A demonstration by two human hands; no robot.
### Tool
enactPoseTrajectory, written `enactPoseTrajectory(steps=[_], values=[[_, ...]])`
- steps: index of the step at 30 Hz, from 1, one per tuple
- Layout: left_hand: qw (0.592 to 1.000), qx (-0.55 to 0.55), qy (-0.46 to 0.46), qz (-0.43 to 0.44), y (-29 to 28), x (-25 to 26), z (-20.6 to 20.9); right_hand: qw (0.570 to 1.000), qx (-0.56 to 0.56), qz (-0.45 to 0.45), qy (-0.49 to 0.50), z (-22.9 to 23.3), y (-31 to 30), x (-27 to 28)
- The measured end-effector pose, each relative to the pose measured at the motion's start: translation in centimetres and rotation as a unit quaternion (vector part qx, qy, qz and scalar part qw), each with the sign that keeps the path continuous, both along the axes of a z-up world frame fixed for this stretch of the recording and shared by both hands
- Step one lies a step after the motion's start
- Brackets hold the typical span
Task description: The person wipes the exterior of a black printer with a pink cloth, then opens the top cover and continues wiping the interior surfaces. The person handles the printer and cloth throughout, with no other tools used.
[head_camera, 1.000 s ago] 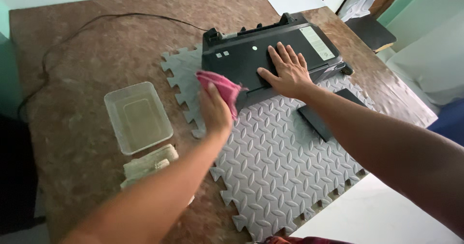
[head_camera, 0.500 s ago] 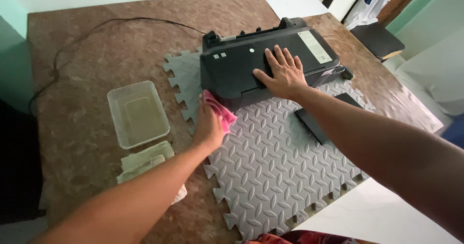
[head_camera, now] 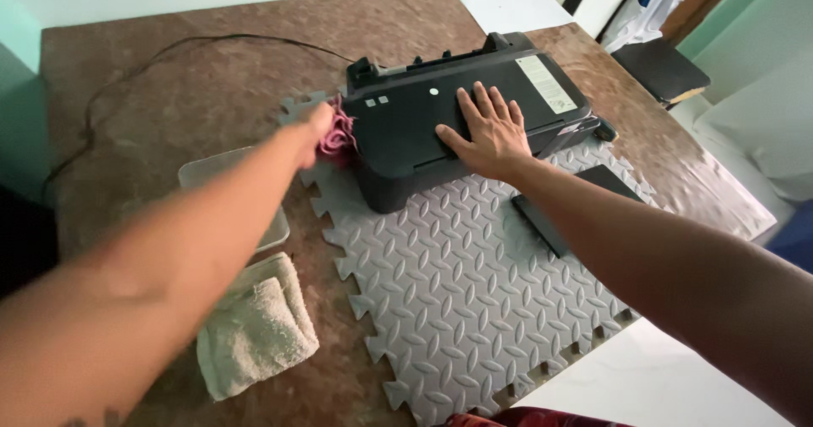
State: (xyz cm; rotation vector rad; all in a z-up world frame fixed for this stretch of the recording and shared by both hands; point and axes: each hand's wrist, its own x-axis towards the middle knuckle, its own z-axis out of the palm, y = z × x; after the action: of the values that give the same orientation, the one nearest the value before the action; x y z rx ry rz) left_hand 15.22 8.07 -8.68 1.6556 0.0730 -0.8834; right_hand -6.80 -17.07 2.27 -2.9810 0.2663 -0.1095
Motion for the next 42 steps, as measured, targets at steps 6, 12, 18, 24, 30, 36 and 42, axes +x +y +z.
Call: enactPoseTrajectory(steps=[6,12,18,24,30,36,42], values=[[0.994,0.099,-0.05,-0.021,-2.9,4.3,1.6,1.0,0.0,0.003,-0.012,0.0,0.2,0.0],[0.985,-0.049,-0.157,0.062,-4.8,5.3,2.9,1.0,0.003,-0.001,-0.01,0.0,0.3,-0.1],[0.987,-0.021,-0.148,0.065,-3.0,2.8,2.0,1.0,-0.001,0.009,-0.011,-0.1,0.2,-0.1],[0.988,-0.027,-0.143,0.055,-3.7,0.2,6.1,1.0,0.003,0.002,-0.017,0.0,0.1,-0.3],[0.93,0.21,-0.298,0.052,-4.3,-6.8,12.2,1.0,0.004,0.01,-0.022,0.0,0.1,-0.2],[0.762,0.359,-0.536,-0.052,-4.4,-8.1,13.1,1.0,-0.001,0.01,-0.026,0.0,0.1,-0.2],[0.734,0.374,-0.563,-0.069,-5.4,-7.7,12.0,1.0,0.0,0.013,-0.026,0.1,0.0,-0.1]])
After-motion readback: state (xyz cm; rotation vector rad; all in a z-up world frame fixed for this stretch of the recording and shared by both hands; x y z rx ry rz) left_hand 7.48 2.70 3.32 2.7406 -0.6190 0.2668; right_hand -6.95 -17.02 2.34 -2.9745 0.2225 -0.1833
